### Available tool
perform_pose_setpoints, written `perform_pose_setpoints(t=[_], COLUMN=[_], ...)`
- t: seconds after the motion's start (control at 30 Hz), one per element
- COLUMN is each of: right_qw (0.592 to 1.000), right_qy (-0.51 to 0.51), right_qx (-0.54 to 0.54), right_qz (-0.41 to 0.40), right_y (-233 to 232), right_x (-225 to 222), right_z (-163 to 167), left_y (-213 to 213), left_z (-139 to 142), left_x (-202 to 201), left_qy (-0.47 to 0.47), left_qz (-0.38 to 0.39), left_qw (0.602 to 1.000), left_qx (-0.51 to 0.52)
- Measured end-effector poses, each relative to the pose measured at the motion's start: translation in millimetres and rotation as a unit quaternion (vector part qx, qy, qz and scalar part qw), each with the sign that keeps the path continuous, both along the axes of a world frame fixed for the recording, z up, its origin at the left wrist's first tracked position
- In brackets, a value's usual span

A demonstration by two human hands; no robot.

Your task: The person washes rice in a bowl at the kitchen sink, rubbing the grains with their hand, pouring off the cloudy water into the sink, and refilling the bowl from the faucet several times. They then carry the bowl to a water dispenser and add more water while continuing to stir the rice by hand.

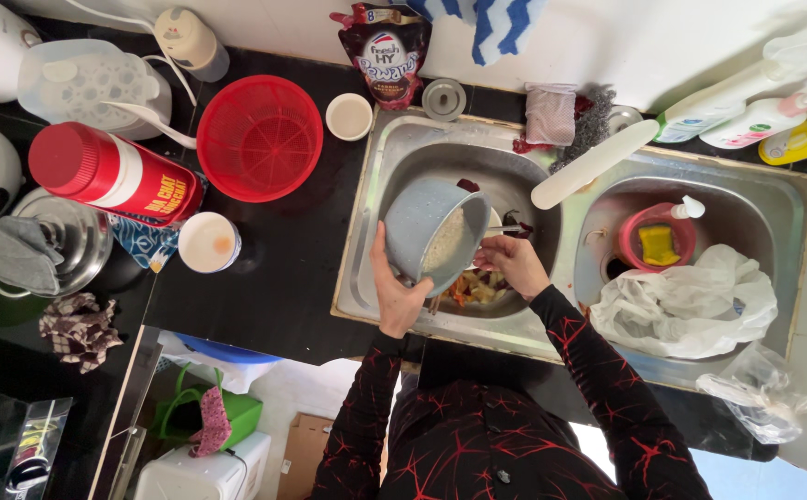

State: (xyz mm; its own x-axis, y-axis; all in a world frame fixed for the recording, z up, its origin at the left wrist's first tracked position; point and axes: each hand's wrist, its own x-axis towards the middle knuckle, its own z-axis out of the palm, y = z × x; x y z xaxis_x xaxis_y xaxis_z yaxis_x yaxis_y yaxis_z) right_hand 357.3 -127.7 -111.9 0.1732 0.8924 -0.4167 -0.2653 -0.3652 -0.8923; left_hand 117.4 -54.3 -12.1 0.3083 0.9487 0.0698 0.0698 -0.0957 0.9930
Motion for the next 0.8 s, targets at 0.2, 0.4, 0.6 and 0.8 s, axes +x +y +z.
perform_pose_setpoints(t=[0.2,0.4,0.6,0.8], right_qw=[1.000,1.000,1.000,1.000], right_qy=[-0.002,-0.004,-0.009,-0.005], right_qx=[0.000,-0.001,-0.007,0.000], right_qz=[-0.003,-0.005,-0.003,-0.003], right_y=[-0.1,-0.3,-0.4,-0.6], right_x=[0.1,0.2,0.2,0.1], right_z=[-1.4,-1.6,-1.3,-2.1], left_y=[0.0,-0.6,-0.9,-0.9], left_z=[4.7,7.3,5.4,6.0], left_x=[0.7,1.6,1.3,1.3], left_qy=[0.010,0.014,0.034,0.034], left_qz=[0.001,0.001,0.003,0.000], left_qw=[1.000,1.000,0.999,0.999], left_qx=[-0.004,-0.001,0.035,0.027])
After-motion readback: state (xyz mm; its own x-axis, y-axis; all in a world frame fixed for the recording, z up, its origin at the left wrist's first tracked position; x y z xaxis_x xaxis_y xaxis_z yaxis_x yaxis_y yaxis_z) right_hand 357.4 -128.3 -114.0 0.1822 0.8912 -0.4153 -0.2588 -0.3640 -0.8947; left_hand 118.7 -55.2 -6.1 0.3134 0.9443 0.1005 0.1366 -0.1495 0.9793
